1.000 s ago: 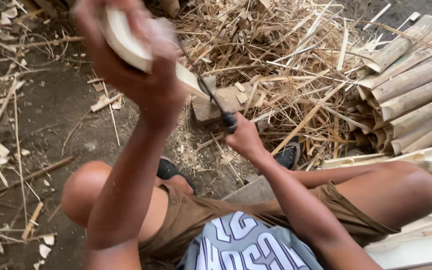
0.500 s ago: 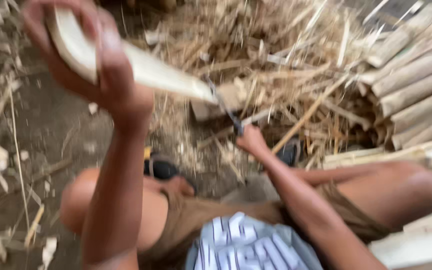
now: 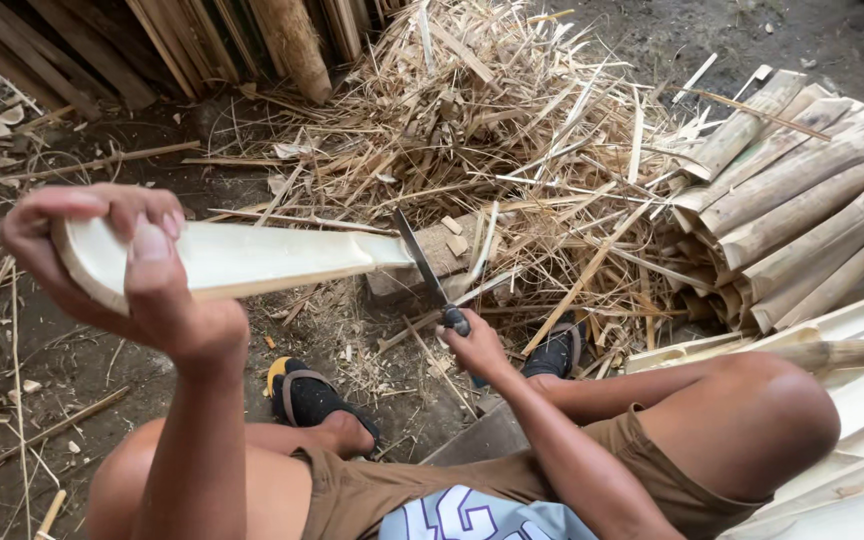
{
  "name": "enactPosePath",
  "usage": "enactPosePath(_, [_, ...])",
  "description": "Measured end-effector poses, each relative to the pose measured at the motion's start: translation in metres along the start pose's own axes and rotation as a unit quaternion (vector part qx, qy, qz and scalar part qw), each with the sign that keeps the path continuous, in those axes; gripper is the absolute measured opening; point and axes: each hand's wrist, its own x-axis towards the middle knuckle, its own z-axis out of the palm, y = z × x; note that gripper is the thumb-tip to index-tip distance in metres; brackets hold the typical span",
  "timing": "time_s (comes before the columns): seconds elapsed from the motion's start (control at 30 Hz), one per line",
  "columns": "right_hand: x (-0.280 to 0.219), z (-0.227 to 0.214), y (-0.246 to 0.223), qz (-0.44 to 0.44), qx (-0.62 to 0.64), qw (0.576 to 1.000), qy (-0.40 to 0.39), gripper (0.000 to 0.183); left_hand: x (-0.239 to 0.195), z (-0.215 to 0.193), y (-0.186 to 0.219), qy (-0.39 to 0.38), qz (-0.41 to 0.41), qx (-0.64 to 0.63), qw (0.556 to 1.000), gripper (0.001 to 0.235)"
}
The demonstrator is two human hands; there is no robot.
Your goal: The person sits on the ground and uses a knife to shave and shape a piece of bamboo. They repeatedly scrape the surface, rotate the piece, and remove thin strips of material, then place the finished piece aside and pick up another.
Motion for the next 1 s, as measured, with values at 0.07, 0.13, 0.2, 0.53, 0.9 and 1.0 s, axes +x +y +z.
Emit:
enactPosePath(0.07, [-0.007,0.002,-0.005,-0.065,-0.012,0.998,0.015,0.041,-0.004,-0.003,0.012,-0.029,-0.009,-0.005,1.000,0.028])
enactPosePath(0.13, [-0.010,-0.003,-0.009,-0.176,-0.090,0.980,0.029,0.036,-0.008,-0.001,0.025,-0.040,-0.013,-0.017,0.999,0.028])
enactPosePath(0.2, [-0.031,-0.018,-0.013,-0.214,-0.116,0.970,-0.004,0.033,-0.013,0.006,0.037,-0.011,-0.016,-0.004,1.000,0.031])
enactPosePath(0.53, [-0.131,-0.050,-0.105,-0.283,-0.137,0.947,-0.073,0.038,-0.057,0.033,0.062,0.074,0.085,0.112,0.987,0.031])
enactPosePath(0.9, [-0.155,-0.060,-0.140,-0.207,-0.160,0.962,-0.072,0.027,-0.077,0.047,0.086,0.076,0.114,0.015,0.990,0.030])
enactPosePath(1.0, [-0.191,-0.069,-0.134,-0.371,-0.104,0.923,-0.011,0.026,-0.081,0.042,0.088,0.065,0.117,0.043,0.990,0.031])
